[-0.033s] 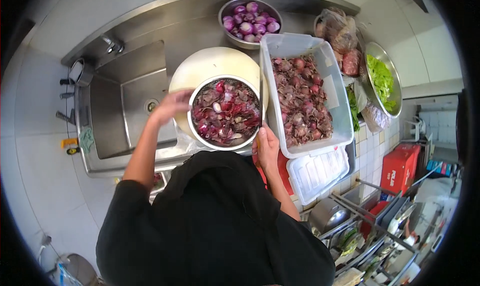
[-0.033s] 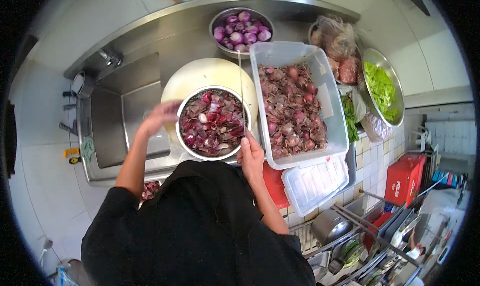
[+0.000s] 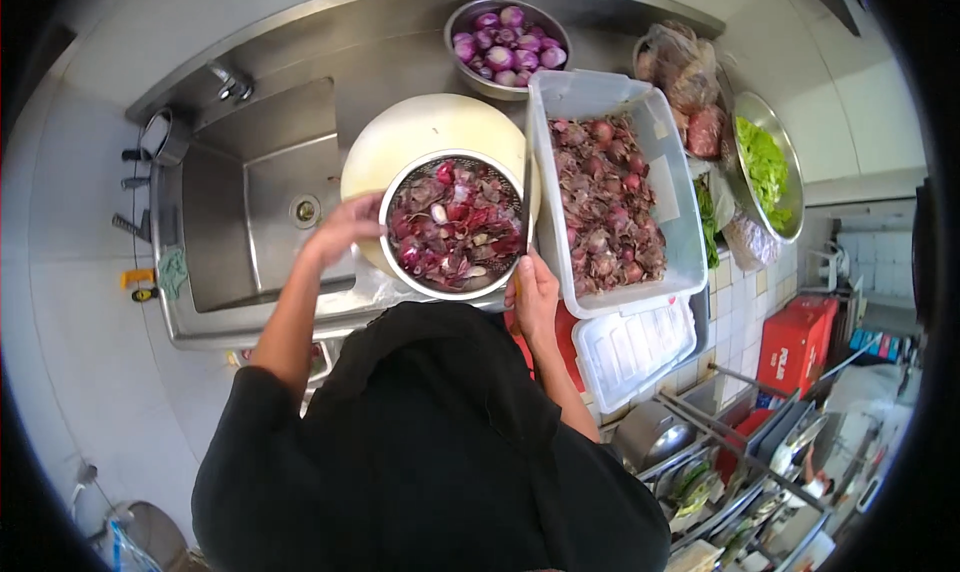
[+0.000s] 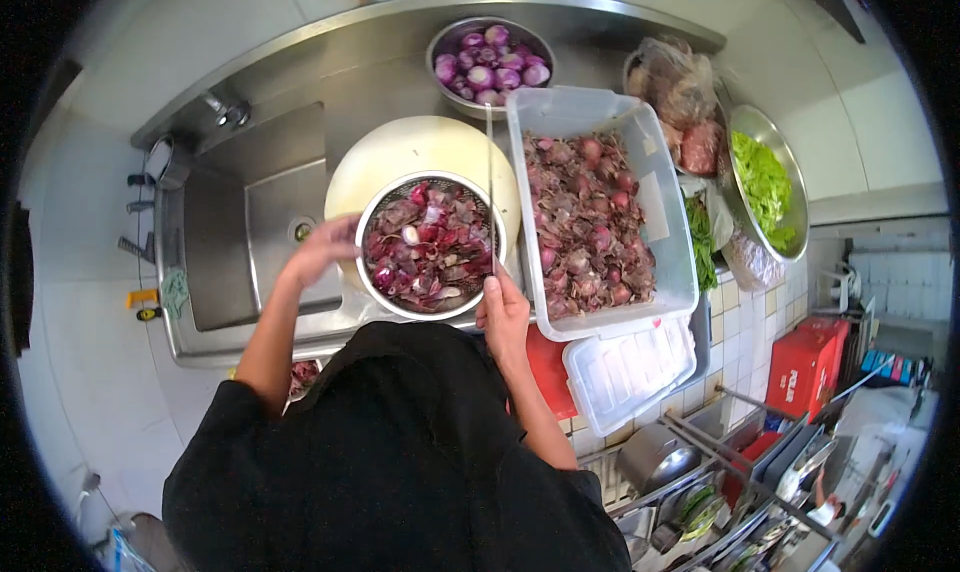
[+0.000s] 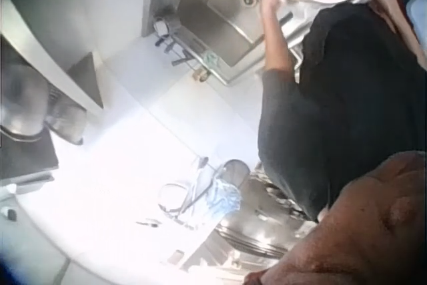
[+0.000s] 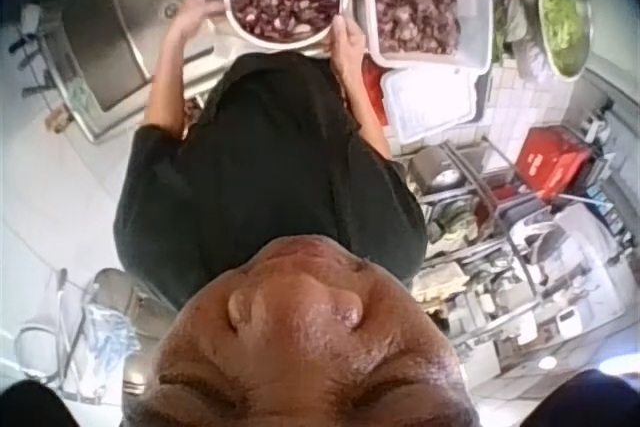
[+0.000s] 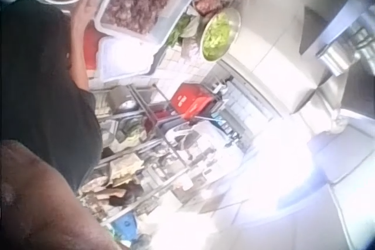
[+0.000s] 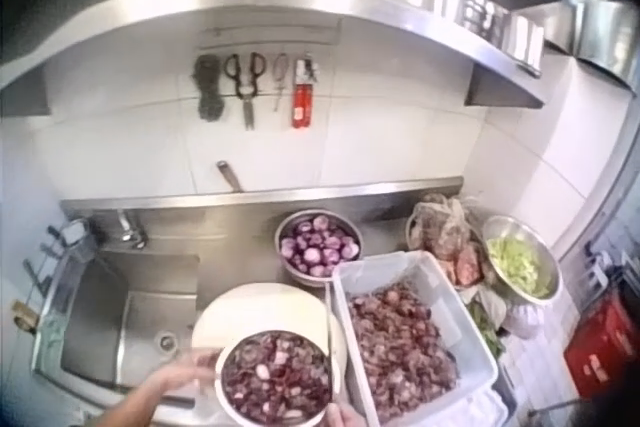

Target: Peeling and sorting red onions at a kitchen prep station.

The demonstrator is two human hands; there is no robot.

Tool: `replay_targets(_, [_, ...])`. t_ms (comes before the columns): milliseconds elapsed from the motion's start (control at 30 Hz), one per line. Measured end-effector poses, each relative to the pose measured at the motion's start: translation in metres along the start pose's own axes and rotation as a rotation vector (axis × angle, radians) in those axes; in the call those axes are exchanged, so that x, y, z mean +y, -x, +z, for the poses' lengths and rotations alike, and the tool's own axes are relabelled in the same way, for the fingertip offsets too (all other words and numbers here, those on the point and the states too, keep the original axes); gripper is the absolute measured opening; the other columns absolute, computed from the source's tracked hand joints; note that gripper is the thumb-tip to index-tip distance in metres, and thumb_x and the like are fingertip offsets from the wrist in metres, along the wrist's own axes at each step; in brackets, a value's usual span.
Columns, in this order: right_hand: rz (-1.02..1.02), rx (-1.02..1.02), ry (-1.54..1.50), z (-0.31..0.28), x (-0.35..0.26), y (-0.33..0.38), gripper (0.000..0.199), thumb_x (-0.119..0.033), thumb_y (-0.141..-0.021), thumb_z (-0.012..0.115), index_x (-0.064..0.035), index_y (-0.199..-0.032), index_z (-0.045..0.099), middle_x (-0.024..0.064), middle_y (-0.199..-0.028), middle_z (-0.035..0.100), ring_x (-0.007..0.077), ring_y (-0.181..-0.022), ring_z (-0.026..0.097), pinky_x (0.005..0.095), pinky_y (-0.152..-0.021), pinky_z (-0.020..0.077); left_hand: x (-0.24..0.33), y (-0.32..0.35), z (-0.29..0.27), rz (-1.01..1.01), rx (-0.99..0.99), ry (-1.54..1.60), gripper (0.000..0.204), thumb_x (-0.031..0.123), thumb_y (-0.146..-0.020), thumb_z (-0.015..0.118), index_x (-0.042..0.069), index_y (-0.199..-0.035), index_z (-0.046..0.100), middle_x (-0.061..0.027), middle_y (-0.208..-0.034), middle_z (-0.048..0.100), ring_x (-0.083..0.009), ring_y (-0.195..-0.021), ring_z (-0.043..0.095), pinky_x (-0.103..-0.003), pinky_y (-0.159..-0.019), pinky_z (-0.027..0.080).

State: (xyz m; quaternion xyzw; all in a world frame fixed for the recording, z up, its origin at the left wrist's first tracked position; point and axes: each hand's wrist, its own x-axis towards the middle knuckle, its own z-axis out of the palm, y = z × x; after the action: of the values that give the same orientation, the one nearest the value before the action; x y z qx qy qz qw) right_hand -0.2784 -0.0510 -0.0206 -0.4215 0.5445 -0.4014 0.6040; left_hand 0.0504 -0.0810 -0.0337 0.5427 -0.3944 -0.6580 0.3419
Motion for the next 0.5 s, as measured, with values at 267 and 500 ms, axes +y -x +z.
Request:
replay_targets(267, [-0.055,-0.009,-0.017,0.010,0.008,-0.009,0.040,-0.040,-0.102,0.047,-0.0092,-0.077,0.049,0.0018,-0.057,0.048,0.0113,-0.046,0.047,0.0250,-0.043,0.0392,-0.037,0.023,0.061,-0.135,0.293,0.404,0.041,0.000,-0.077,0.060,-0.006,-0.118,0.059,-0.0160,-0.103,0.067,-0.0225,-0.085,0.069,-0.037,-0.076,0.059])
replay_targets(500, [0.005,-0.221,-0.250,0.043,-0.023,0.004,0.044,-0.049,-0.101,0.042,-0.0073,-0.091,0.050,0.0018,-0.055,0.040,0.0137,-0.044,0.040,0.0278,-0.044,0.0355,-0.097,0.068,0.039,0.030,0.182,0.947,0.049,-0.011,-0.076,0.055,-0.006,-0.125,0.055,-0.0180,-0.117,0.065,-0.0278,-0.105,0.064,-0.041,-0.097,0.051])
